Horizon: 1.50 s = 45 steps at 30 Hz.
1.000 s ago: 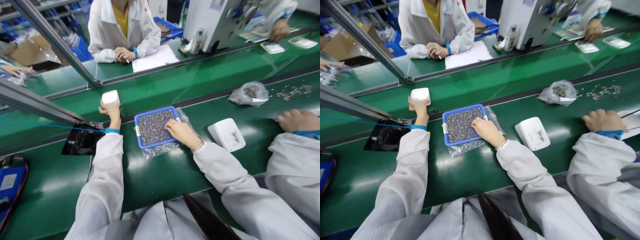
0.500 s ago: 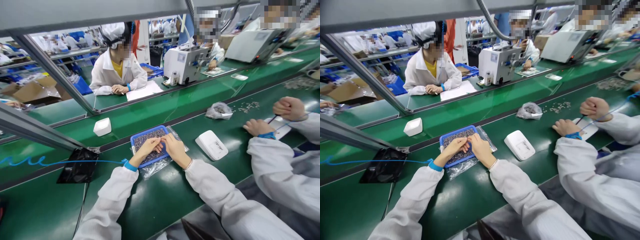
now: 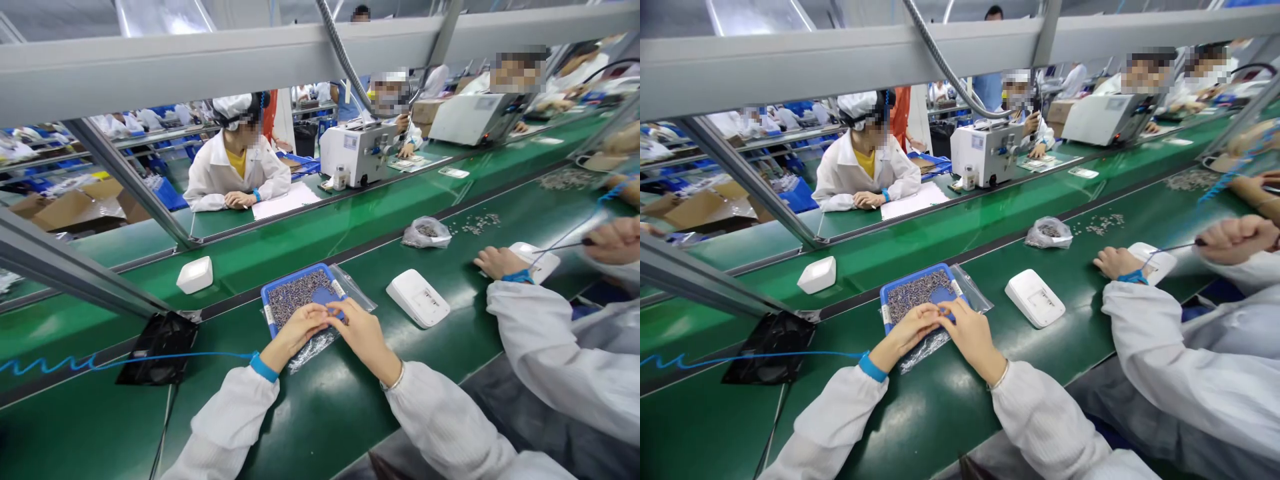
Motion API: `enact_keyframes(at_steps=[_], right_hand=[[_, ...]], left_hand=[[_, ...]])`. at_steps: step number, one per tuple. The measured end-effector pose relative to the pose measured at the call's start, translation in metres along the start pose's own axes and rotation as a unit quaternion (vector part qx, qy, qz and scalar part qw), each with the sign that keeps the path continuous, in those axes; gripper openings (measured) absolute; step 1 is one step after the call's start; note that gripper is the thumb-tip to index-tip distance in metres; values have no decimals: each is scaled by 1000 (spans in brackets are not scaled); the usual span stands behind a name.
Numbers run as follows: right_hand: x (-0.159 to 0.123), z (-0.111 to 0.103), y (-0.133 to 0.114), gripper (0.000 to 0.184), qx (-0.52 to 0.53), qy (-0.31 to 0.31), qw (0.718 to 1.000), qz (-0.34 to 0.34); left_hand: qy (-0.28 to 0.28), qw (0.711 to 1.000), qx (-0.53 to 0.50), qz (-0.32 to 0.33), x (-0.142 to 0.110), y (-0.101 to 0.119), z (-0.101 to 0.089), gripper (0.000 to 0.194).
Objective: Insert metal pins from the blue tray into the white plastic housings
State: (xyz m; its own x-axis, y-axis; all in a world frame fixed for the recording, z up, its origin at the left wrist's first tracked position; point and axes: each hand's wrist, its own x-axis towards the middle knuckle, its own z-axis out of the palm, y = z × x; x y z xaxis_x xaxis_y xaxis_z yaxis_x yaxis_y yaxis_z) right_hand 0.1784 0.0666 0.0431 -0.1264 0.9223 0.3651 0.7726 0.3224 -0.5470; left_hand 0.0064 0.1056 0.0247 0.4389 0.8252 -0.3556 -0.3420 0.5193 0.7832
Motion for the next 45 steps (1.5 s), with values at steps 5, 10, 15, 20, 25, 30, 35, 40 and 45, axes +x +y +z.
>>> enact_keyframes(at_steps=[5,10,15,20,25,30,35,40,45], right_hand=[[-10,-12,6,25,-50,0,999,-21],[-20,-20,10,29,-98,-23,993,-68],[-28,-36,28,24,-91,-52,993,-62],[-31,-61,82,35,-322,43,937,127],[-65,-62,73,33,-308,-84,932,173],[-101,-52,0,21,85,-240,959,123],[-95,-49,-31,21,186,-278,921,200],[-86,-51,-29,24,193,-299,913,202],[-83,-53,-23,22,70,-260,953,138]], left_hand=[[-1,1000,-11,6,-6,-7,13,41],[1,1000,10,6,-12,-13,19,40],[14,997,76,6,-19,-27,25,52],[-8,985,171,25,-39,-49,31,46],[-53,921,370,107,-63,-69,34,59],[-102,846,505,140,-63,-86,29,112],[-109,823,529,176,-60,-72,18,104],[-234,777,563,157,-56,-44,2,118],[-201,794,550,162,-52,-48,-1,99]])
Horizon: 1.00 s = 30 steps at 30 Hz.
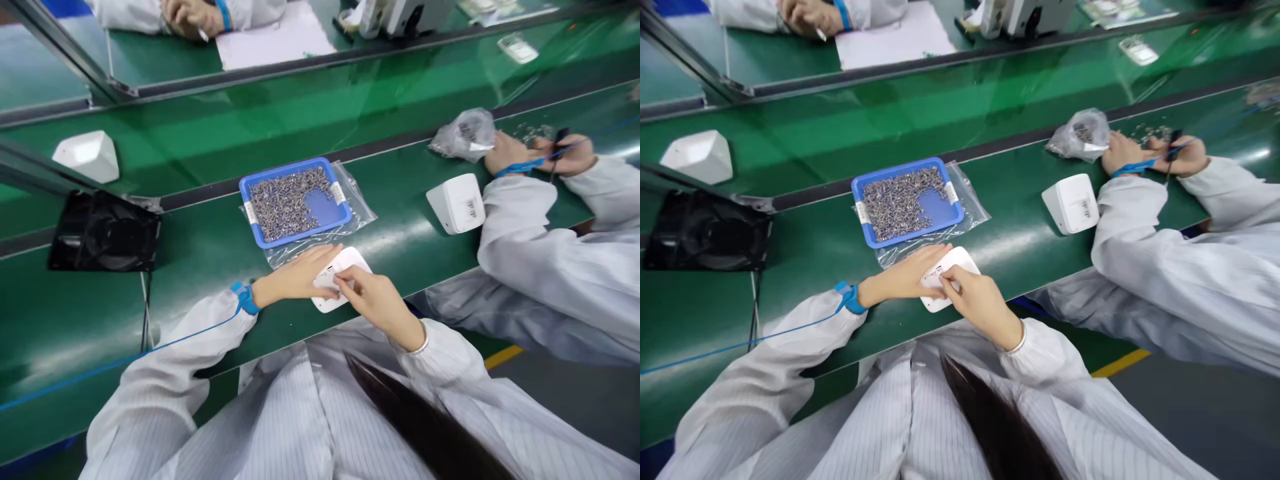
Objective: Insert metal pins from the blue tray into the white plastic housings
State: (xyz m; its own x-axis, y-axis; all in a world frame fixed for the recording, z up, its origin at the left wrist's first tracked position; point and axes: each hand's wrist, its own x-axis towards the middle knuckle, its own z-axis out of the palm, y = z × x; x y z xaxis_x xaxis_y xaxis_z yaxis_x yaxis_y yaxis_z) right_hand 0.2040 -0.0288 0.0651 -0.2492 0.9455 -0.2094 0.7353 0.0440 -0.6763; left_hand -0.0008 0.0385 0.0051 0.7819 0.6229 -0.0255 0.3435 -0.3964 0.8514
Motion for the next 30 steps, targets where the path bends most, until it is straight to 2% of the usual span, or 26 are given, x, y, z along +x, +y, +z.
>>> enact_keyframes(at_steps=[3,6,8,10,13,19,26,30], right_hand=[[5,-4,1,24,-71,40,995,-49],[12,-7,-1,23,-153,36,986,-61],[16,-7,-4,21,-201,8,978,-53],[19,-4,-7,20,-230,-21,972,-47],[21,6,-9,22,-243,-29,968,-55],[17,27,-10,25,-257,27,964,-66],[12,27,-6,21,-292,69,953,-47],[11,28,-2,28,-270,75,956,-88]], left_hand=[[40,999,0,4,1,-2,3,83],[14,1000,3,14,1,-1,1,100],[-16,1000,10,19,0,1,-2,113],[-36,999,19,20,-1,3,-4,117],[-48,997,41,37,-1,4,-5,118],[-60,992,89,70,-2,-1,-4,116],[-72,991,100,58,0,4,-5,111],[-72,990,109,59,1,2,-4,111]])
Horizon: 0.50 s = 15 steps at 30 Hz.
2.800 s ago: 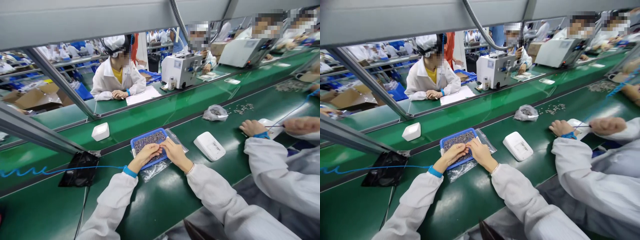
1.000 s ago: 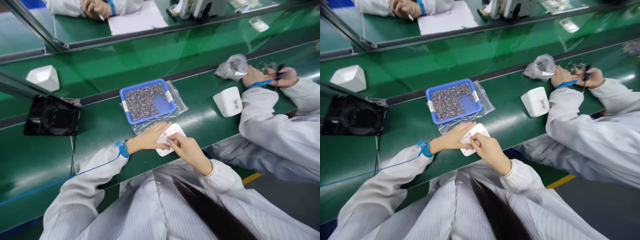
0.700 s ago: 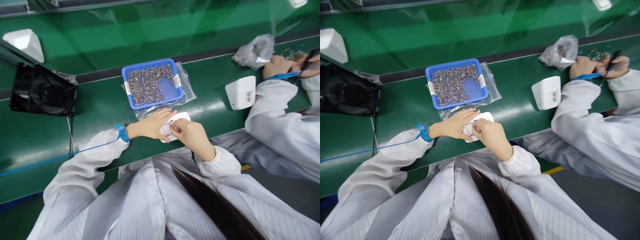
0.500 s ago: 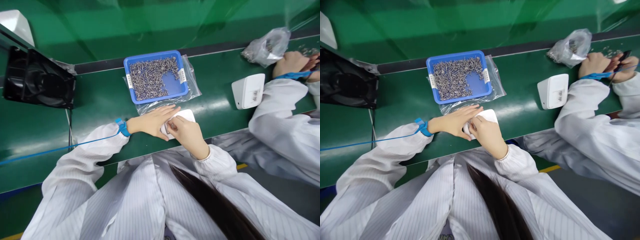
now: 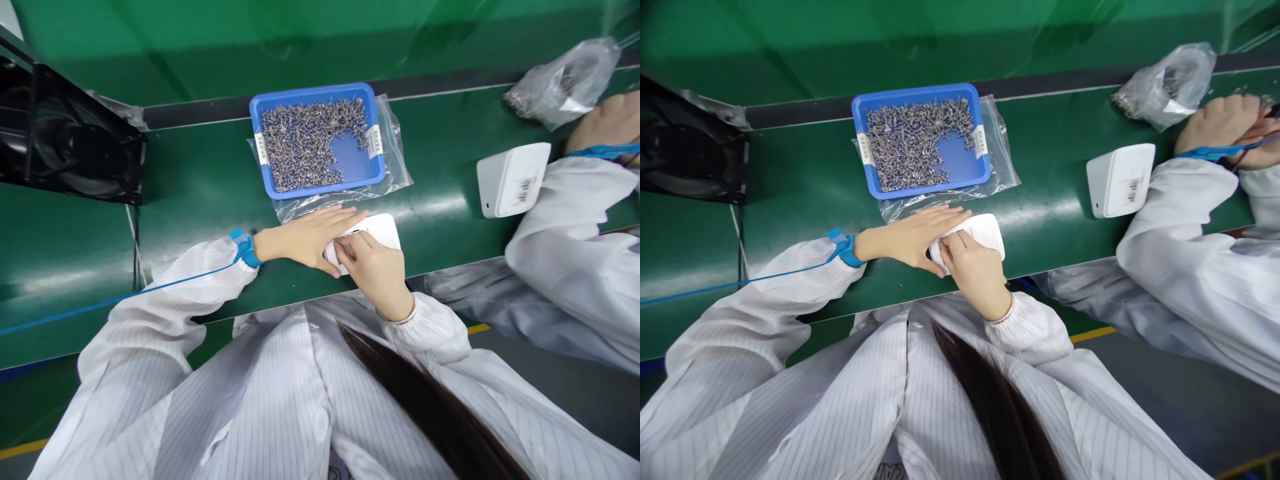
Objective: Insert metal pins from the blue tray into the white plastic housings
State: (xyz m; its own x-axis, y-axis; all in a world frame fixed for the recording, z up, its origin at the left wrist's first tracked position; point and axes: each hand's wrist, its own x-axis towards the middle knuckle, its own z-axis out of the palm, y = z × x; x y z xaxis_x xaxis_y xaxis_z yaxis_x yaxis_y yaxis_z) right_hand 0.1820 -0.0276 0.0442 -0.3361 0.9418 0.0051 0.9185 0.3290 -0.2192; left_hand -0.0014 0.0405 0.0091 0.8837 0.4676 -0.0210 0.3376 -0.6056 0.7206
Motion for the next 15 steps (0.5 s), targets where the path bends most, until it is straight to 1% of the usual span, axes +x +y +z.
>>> enact_keyframes(at_steps=[3,7,10,15], right_hand=[[-1,1,0,32,12,13,1000,-6],[0,0,0,29,8,3,1000,11],[-1,0,3,25,15,3,1000,-8],[-3,4,4,27,9,35,999,-27]], left_hand=[[6,1000,2,6,0,-2,2,110],[6,1000,5,8,0,-3,2,110],[8,1000,7,9,0,-3,3,109],[17,1000,7,16,0,-5,5,109]])
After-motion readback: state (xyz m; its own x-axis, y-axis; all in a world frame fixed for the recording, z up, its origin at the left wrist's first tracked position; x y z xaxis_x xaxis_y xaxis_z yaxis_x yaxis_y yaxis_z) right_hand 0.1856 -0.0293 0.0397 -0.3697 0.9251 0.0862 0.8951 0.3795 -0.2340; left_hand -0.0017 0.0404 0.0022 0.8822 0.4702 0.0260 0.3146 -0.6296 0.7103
